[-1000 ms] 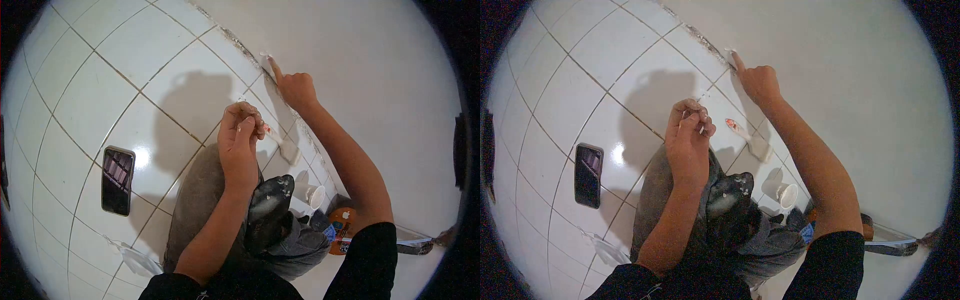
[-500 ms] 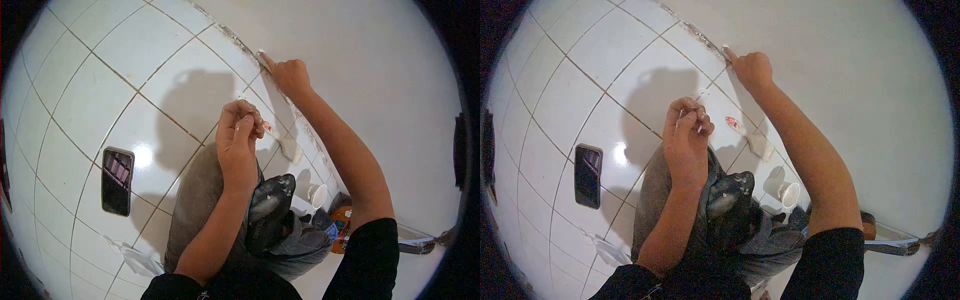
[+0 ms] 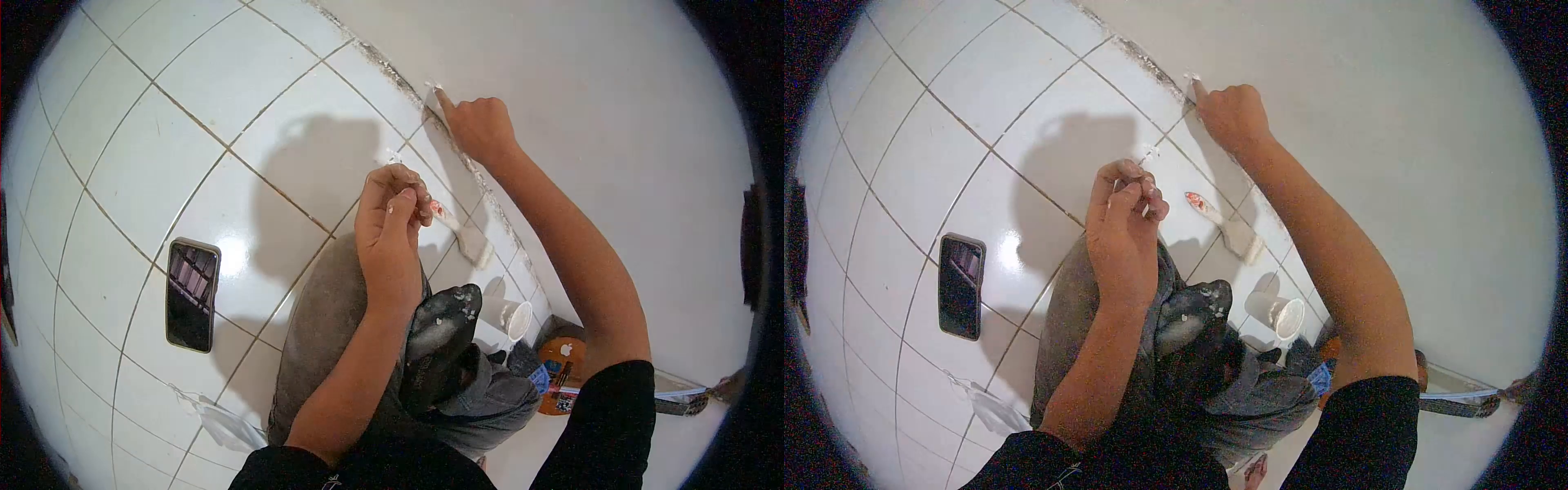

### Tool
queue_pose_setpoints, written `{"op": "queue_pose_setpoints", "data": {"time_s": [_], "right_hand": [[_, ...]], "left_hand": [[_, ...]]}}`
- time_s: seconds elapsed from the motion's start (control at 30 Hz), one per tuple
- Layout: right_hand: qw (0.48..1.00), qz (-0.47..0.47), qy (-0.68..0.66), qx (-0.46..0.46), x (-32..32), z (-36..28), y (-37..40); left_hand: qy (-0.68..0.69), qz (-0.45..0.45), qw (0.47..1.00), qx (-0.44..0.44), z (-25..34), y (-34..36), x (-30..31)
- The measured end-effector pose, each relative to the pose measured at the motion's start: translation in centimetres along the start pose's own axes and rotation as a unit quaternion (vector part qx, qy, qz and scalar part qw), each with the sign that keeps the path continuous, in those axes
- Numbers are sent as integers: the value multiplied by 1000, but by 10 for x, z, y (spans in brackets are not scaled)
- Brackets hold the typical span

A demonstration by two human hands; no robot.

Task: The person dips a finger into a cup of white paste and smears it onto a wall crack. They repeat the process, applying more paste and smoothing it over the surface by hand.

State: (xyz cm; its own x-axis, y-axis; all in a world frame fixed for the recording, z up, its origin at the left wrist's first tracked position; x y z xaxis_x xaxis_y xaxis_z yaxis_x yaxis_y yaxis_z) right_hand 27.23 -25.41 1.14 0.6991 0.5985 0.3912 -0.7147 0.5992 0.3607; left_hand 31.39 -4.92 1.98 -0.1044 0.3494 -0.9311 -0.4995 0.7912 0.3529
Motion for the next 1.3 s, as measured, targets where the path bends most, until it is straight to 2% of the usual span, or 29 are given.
{"op": "queue_pose_setpoints", "data": {"time_s": [0.1, 0.17, 0.3, 0.4, 0.8, 0.9, 1.1, 1.3], "right_hand": [[1000, 23, -11, 15, 5, -1, -1], [998, 47, -35, -11, 9, 0, -3], [998, 26, -39, -34, -2, 1, -13], [998, 51, -31, -28, -6, 2, -12], [1000, 3, -1, -6, 0, 2, 5], [1000, -8, -30, 3, -2, -5, 5], [998, 56, -20, -8, -8, -10, -7], [1000, -3, -6, -10, -7, -6, -6]], "left_hand": [[5, -15, 1000, -9, 0, 0, -2], [3, -18, 1000, -4, 0, 0, -1], [7, -6, 1000, -1, 0, 0, -1], [9, -11, 1000, -8, 2, 0, -2], [5, -7, 1000, -4, 0, 0, -1], [0, 2, 1000, -3, -1, 0, -2], [0, -10, 1000, -6, 0, 0, -1], [7, -8, 1000, -2, -1, -1, 1]]}}
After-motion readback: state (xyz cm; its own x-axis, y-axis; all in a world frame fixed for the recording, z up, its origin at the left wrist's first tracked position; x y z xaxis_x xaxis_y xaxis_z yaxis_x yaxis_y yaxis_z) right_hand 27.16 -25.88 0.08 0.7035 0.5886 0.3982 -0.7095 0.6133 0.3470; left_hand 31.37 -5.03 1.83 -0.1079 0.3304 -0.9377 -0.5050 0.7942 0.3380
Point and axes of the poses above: each hand's wrist, its own y-axis away from the middle knuckle, its own x-axis out of the back of the hand, z = x × y, the point moved 8 cm from there along -y, towards the middle knuckle, and after that the axes turned 14 degrees about y, right-handed, at the moved point
